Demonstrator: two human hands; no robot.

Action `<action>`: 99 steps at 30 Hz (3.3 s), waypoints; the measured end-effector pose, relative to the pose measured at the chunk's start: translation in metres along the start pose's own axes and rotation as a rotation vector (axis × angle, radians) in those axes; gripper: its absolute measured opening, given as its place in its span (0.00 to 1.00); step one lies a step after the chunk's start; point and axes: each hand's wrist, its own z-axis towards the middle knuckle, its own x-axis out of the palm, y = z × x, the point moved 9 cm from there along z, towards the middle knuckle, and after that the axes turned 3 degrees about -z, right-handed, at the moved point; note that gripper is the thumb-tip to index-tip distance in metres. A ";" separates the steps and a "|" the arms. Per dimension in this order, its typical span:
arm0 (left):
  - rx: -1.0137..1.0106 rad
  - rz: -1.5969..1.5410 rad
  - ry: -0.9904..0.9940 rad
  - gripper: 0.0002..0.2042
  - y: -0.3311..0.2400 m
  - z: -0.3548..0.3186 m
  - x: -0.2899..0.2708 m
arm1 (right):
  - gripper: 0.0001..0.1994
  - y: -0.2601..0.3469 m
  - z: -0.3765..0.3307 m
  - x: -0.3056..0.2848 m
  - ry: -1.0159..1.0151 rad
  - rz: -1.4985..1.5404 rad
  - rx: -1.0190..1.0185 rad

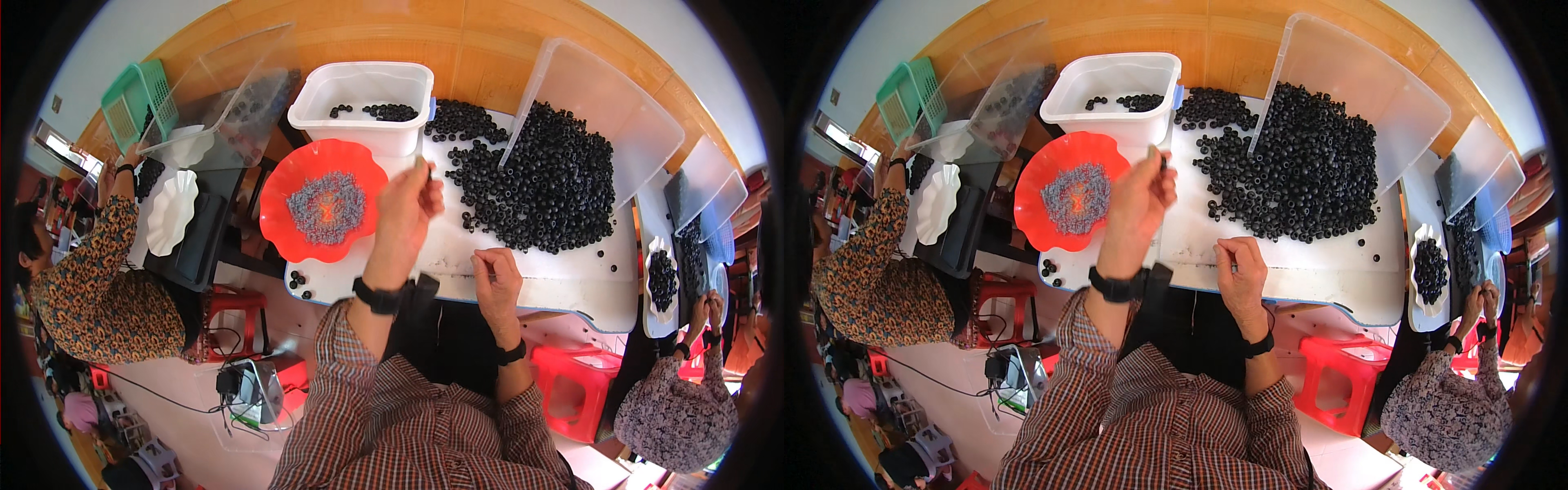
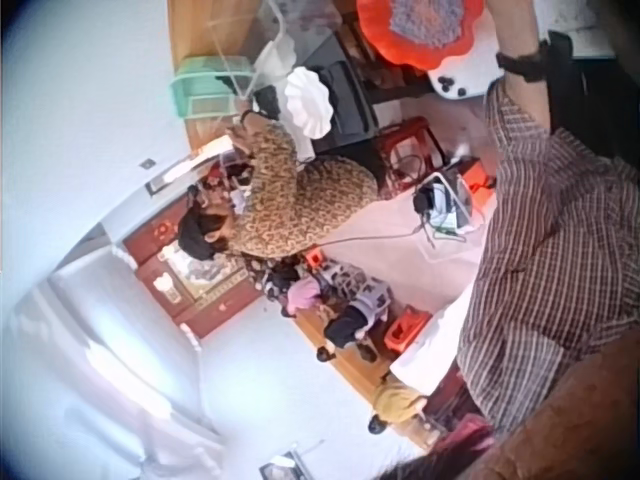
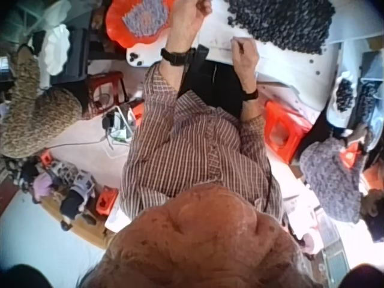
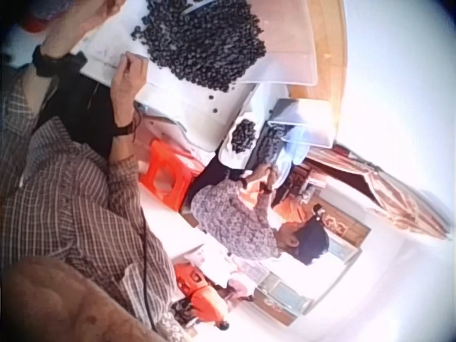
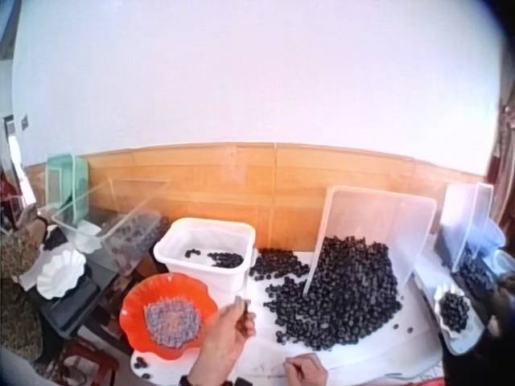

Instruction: Sorting small black plastic components or beads into different sorting trays and containers on a workbench.

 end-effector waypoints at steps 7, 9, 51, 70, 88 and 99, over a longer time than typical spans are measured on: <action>0.295 -0.022 -0.071 0.10 -0.068 0.056 0.016 | 0.04 0.004 0.001 0.003 -0.004 0.016 0.007; 0.306 0.012 -0.110 0.10 -0.061 0.055 0.017 | 0.04 0.000 0.001 0.001 -0.007 0.027 0.017; 0.682 1.510 -0.138 0.19 0.048 -0.052 0.001 | 0.06 -0.004 0.003 0.001 -0.026 -0.058 0.034; 0.692 1.377 -0.080 0.10 0.038 -0.055 -0.006 | 0.07 -0.005 0.002 0.005 -0.005 -0.035 0.055; 0.036 0.306 0.060 0.11 0.066 -0.104 -0.066 | 0.06 0.018 0.000 0.019 0.042 -0.053 -0.015; 0.168 0.153 -0.115 0.10 0.030 -0.121 -0.106 | 0.07 0.068 0.003 0.085 0.171 -0.230 -0.238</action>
